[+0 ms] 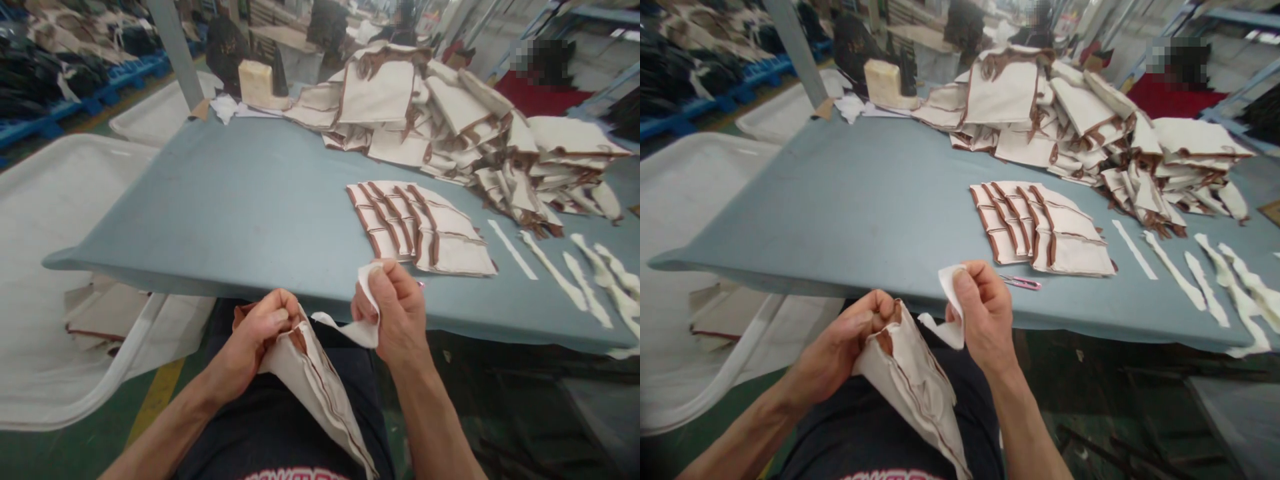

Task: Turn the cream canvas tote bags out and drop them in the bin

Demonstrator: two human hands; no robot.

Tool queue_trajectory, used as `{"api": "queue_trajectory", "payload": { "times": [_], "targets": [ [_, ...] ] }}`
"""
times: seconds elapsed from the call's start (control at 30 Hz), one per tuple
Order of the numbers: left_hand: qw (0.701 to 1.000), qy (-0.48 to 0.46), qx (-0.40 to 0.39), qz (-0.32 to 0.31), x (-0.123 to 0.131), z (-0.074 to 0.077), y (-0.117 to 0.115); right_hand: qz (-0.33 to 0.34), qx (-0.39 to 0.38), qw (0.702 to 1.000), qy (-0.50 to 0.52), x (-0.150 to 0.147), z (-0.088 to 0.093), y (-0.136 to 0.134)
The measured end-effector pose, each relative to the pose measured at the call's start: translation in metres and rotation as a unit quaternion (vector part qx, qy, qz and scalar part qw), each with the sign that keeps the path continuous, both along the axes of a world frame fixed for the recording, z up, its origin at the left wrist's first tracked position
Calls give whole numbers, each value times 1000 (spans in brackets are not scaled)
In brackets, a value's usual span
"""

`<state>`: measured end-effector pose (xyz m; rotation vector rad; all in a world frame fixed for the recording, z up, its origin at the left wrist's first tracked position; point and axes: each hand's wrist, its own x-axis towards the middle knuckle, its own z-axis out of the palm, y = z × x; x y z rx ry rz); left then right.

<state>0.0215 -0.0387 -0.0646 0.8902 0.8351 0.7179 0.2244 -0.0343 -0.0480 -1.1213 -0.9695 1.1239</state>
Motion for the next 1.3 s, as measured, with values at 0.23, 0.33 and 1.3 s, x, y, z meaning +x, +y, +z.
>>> {"api": "queue_trajectory", "payload": {
  "times": [0.23,0.33,1.3],
  "targets": [
    [987,64,136,-62,-10,-14,-5,133,-130,979,-85,-5,-13,-39],
    [978,116,133,-112,-11,-10,-7,166,-167,971,-48,-17,-25,-57],
    [966,138,177,-126,-37,19,18,188,-116,968,-118,-28,2,-33]
  ]
}}
